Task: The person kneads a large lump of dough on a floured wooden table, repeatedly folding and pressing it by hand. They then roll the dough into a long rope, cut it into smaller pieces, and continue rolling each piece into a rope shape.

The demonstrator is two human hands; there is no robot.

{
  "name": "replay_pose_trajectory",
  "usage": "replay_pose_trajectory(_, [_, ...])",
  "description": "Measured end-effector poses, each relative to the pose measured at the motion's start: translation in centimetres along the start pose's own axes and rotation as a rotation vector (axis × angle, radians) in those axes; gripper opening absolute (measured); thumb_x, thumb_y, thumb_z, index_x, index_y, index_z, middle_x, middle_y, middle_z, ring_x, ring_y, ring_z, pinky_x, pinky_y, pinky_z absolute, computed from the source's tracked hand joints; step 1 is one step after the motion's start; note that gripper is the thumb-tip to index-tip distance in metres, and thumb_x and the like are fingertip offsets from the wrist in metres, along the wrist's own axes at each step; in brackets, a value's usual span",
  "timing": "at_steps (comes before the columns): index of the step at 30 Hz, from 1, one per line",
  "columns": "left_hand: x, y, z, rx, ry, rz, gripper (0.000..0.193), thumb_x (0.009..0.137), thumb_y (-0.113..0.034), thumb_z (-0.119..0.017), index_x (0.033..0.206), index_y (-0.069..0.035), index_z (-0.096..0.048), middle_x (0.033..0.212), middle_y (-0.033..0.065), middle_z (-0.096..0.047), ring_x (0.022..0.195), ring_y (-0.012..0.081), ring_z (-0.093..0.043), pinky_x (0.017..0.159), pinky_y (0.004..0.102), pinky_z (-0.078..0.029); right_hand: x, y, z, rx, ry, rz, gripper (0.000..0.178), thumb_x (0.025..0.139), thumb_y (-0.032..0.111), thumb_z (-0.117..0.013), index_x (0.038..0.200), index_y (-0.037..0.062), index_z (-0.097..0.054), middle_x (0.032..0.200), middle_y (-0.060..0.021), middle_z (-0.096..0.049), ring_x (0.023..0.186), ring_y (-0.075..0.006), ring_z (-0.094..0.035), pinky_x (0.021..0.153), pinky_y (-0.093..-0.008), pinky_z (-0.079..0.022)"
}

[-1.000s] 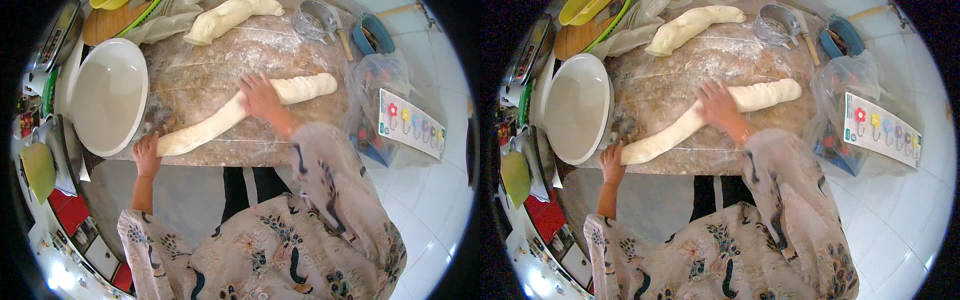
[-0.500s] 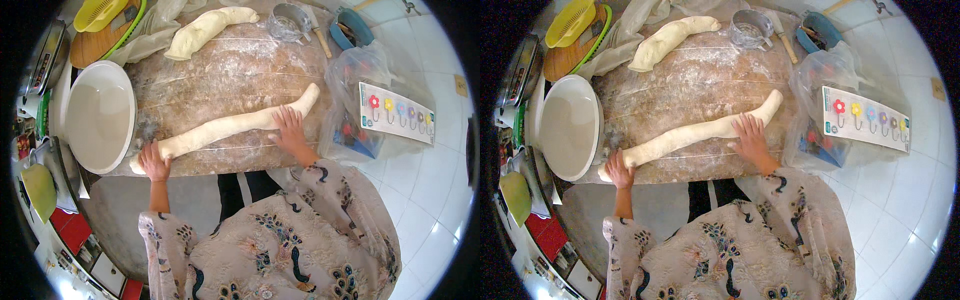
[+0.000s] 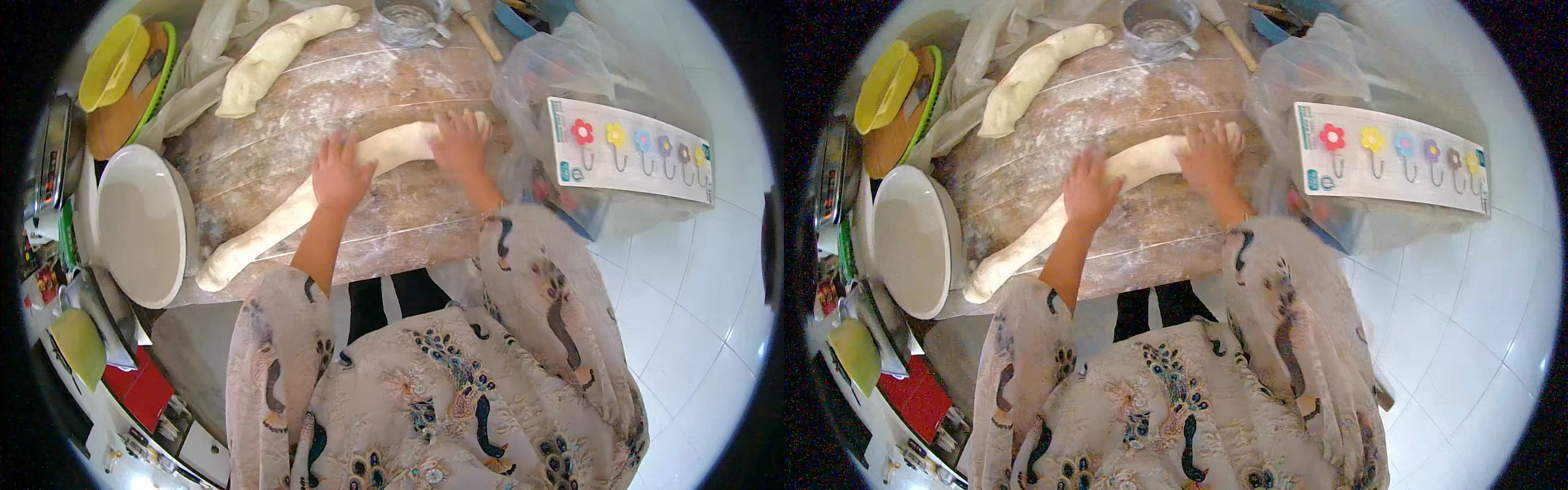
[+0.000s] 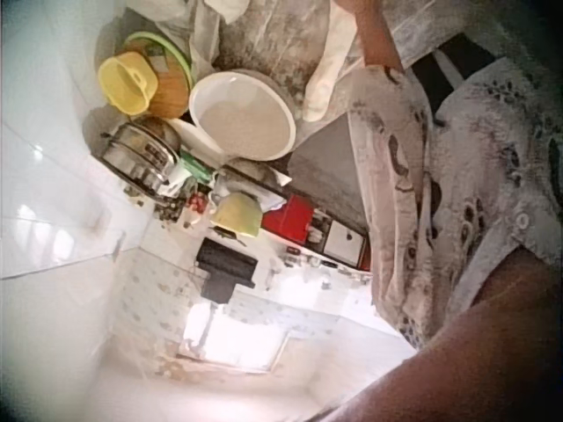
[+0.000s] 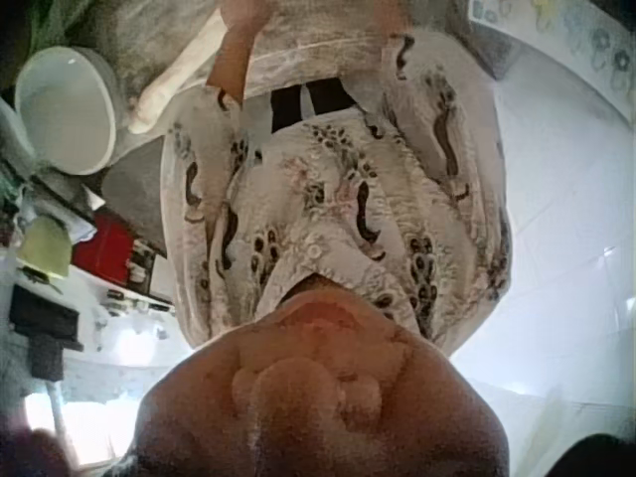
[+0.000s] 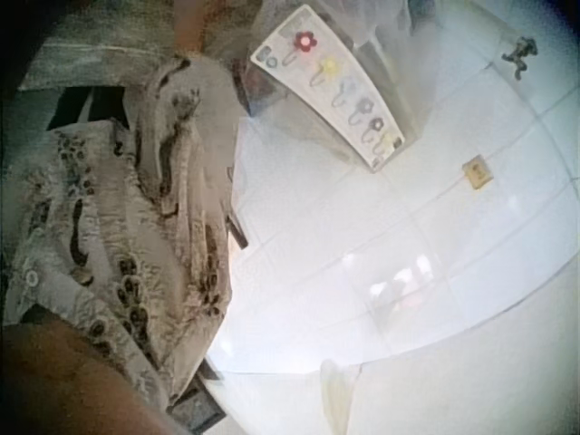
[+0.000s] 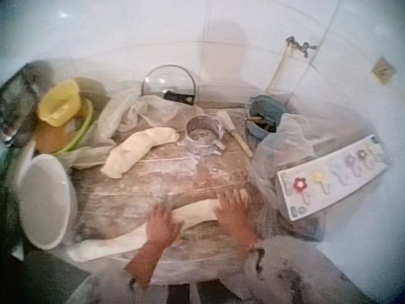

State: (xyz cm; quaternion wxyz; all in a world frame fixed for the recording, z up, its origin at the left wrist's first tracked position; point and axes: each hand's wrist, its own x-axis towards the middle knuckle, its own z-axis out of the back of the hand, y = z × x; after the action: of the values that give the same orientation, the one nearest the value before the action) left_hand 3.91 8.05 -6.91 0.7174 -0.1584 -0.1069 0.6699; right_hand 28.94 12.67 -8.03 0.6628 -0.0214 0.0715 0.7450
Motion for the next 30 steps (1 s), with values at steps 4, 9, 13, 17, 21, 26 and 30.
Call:
replay_pose_trajectory(4, [-7.2,-0.5,-2.4,0.162,0.155,-0.098,0.071,0.086,-0.038,-0.060,0.149,-0.021,-0.031,0.154,0.0130,-0.029,0.142,0.0364,-0.026,0.113,0.0533,-0.021,-11.0,-2.4,-2.1,0.060,-0.054,-0.073,0.072,0.076,0.040,-0.068,0.142,0.0215,-0.046,0.153,-0.0102,-0.034,0.139,-0.0389,-0.028,0.111,-0.0655,-0.013])
replay_pose_trajectory(9, [-9.4,0.9,-3.0,0.142,0.157,-0.226,0.078,0.085,-0.043,-0.065,0.151,-0.022,-0.029,0.155,0.0133,-0.027,0.144,0.0369,-0.020,0.115,0.0547,-0.017,-5.9,-4.5,-0.6,0.031,-0.076,-0.031,0.080,0.075,0.041,-0.070,0.147,0.0200,-0.039,0.156,-0.0130,-0.026,0.139,-0.0428,-0.026,0.111,-0.0663,-0.010])
replay_pose_trajectory(13, [-1.0,1.1,-0.4,0.133,0.101,-0.050,0.066,0.088,-0.041,-0.059,0.146,-0.018,-0.038,0.152,0.0135,-0.033,0.141,0.0343,-0.028,0.112,0.0535,-0.023,3.0,-3.5,0.5,0.060,-0.021,-0.127,0.066,0.088,0.049,-0.054,0.145,0.0183,-0.042,0.153,-0.0130,-0.031,0.140,-0.0383,-0.026,0.112,-0.0649,-0.010])
replay_pose_trajectory(17, [3.8,3.4,0.1,0.115,-0.009,0.015,0.058,0.092,-0.043,-0.053,0.142,-0.016,-0.044,0.150,0.0136,-0.036,0.139,0.0369,-0.030,0.111,0.0526,-0.026,6.9,0.9,0.4,0.058,-0.107,0.004,0.062,0.091,0.054,-0.045,0.142,0.0191,-0.045,0.152,-0.0118,-0.035,0.141,-0.0367,-0.027,0.111,-0.0645,-0.014])
replay_pose_trajectory(21, [0.9,1.5,0.5,0.189,0.172,0.075,0.056,0.092,-0.041,-0.052,0.140,-0.014,-0.046,0.149,0.0153,-0.036,0.140,0.0379,-0.029,0.111,0.0519,-0.026,3.0,3.4,-0.1,0.118,0.041,0.263,0.065,0.090,0.050,-0.050,0.146,0.0187,-0.040,0.152,-0.0131,-0.034,0.139,-0.0376,-0.029,0.111,-0.0647,-0.014])
replay_pose_trajectory(26, [-9.0,-0.4,0.0,0.160,0.267,-0.098,0.075,0.086,-0.042,-0.061,0.148,-0.010,-0.033,0.154,0.0143,-0.028,0.143,0.0362,-0.022,0.114,0.0541,-0.019,-8.2,-0.4,-1.1,0.209,0.022,0.343,0.066,0.087,0.044,-0.056,0.146,0.0190,-0.040,0.151,-0.0155,-0.034,0.137,-0.0379,-0.032,0.109,-0.0668,-0.015])
replay_pose_trajectory(30, [-12.4,-0.6,-1.8,0.170,0.186,-0.132,0.084,0.083,-0.043,-0.065,0.150,-0.009,-0.028,0.154,0.0147,-0.027,0.143,0.0359,-0.021,0.115,0.0561,-0.015,-10.9,-0.5,-0.6,0.159,-0.003,0.324,0.068,0.086,0.047,-0.057,0.146,0.0191,-0.040,0.152,-0.0156,-0.033,0.138,-0.0379,-0.031,0.110,-0.0666,-0.012])
